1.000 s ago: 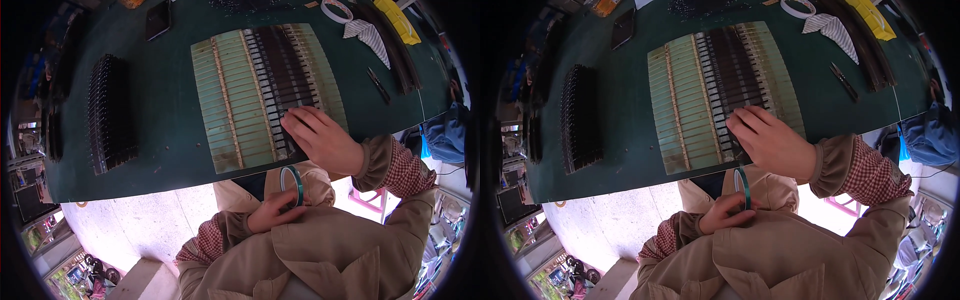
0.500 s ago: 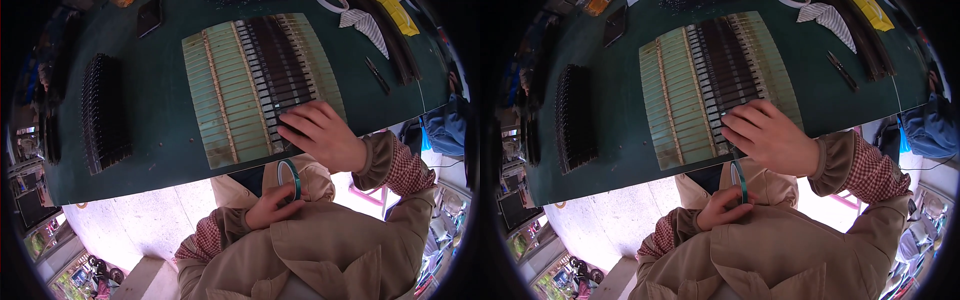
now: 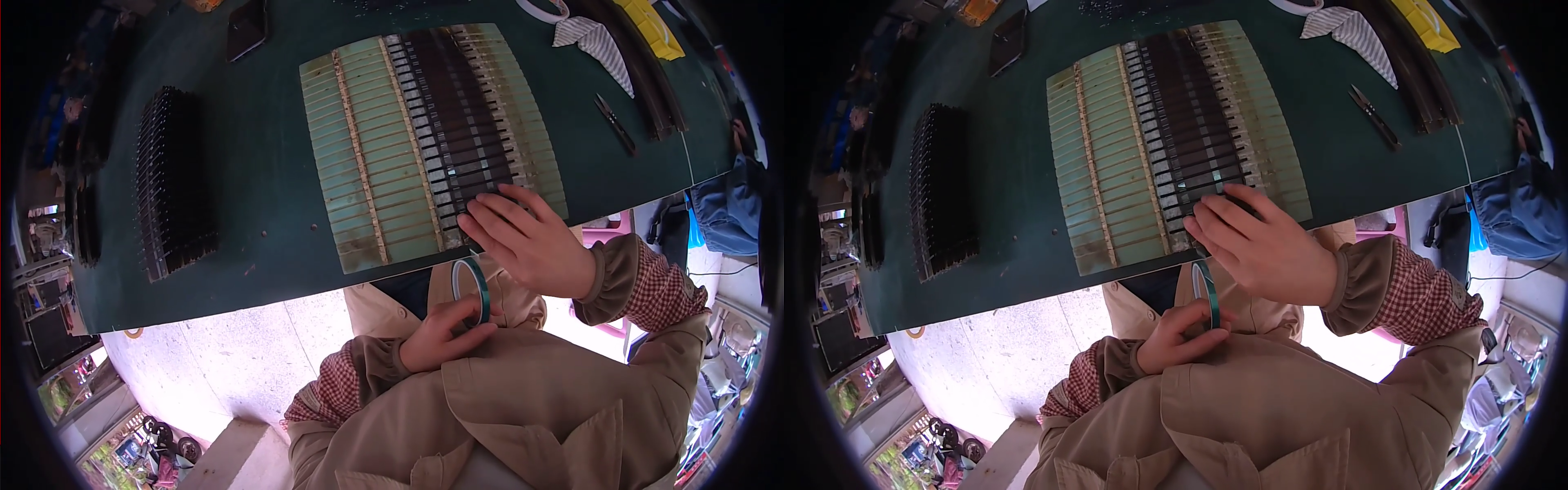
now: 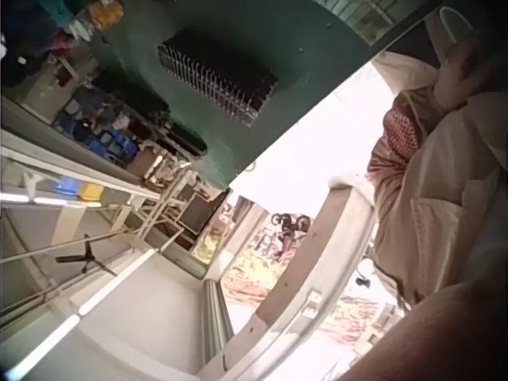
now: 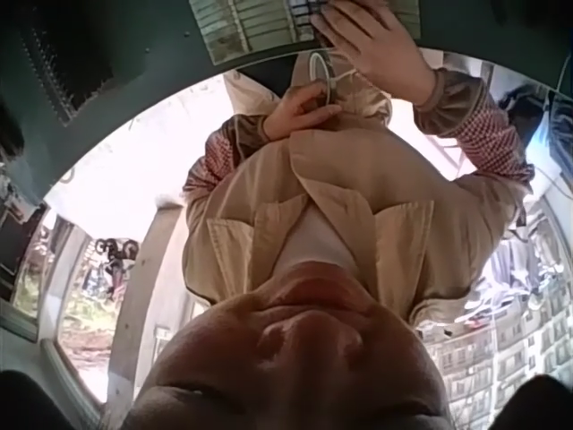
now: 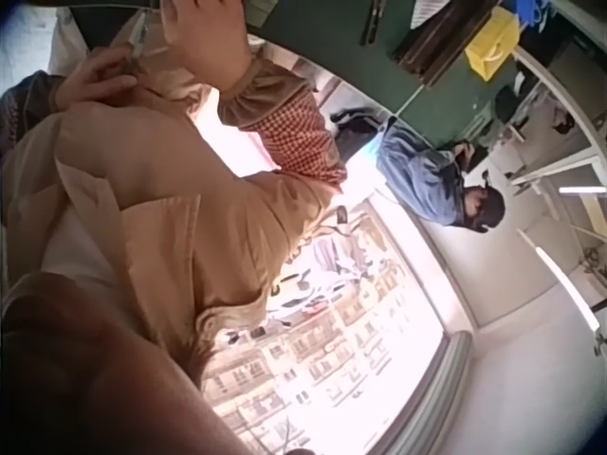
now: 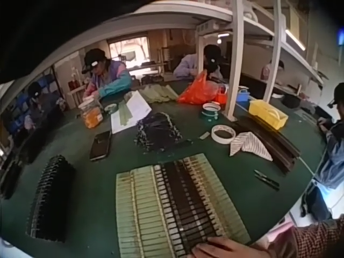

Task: The person picks small electronic components from bundles and inserts them into an assembly jig.

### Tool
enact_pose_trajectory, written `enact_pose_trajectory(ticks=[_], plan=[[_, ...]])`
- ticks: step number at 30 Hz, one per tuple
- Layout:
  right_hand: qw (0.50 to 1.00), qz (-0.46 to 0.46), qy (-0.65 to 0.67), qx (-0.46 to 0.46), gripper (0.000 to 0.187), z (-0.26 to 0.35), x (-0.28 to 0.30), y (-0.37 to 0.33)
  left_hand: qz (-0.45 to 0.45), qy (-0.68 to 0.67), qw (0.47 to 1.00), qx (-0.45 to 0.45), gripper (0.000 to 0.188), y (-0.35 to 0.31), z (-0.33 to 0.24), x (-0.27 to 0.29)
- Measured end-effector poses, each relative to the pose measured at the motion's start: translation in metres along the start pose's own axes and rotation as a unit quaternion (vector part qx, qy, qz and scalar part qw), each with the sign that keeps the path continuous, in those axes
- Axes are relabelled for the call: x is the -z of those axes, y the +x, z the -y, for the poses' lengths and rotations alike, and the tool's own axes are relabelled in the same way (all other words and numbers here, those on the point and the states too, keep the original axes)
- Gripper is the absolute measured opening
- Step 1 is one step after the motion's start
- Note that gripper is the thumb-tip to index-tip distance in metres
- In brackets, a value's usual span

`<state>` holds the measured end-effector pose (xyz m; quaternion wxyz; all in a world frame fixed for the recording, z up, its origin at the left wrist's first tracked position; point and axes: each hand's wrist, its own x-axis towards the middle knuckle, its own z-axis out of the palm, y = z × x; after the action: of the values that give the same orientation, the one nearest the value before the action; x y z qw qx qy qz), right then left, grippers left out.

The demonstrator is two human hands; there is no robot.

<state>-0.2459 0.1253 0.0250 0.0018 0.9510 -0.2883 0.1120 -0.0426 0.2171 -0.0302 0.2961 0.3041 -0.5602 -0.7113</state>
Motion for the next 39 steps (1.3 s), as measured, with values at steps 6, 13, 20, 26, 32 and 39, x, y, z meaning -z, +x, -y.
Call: enact_pose_trajectory(ticks=[6, 13, 20, 26, 32, 39], plan=[[0.998, -0.027, 0.056, 0.01, 0.045, 0.001, 0.004, -0.005, -0.006, -0.014, 0.999, 0.046, 0.023, -0.002, -0.006, -0.003], [0.984, -0.111, 0.136, -0.014, 0.029, -0.002, 0.0, -0.013, -0.036, -0.098, 0.992, 0.069, 0.017, -0.004, 0.004, -0.004], [0.962, -0.128, 0.157, -0.185, 0.018, -0.041, 0.003, 0.003, -0.082, -0.199, 0.972, 0.089, 0.042, 0.01, 0.021, 0.0], [0.967, -0.112, 0.137, -0.184, 0.017, -0.045, 0.002, 0.005, -0.11, -0.176, 0.969, 0.135, 0.051, 0.019, 0.018, 0.001], [0.972, -0.117, 0.141, -0.15, 0.017, -0.048, 0.003, 0.005, -0.143, -0.2, 0.958, 0.148, 0.044, 0.02, 0.01, -0.003], [0.973, -0.114, 0.131, -0.15, 0.017, -0.048, 0.004, 0.003, -0.148, -0.212, 0.957, 0.135, 0.036, 0.022, 0.011, -0.004]])
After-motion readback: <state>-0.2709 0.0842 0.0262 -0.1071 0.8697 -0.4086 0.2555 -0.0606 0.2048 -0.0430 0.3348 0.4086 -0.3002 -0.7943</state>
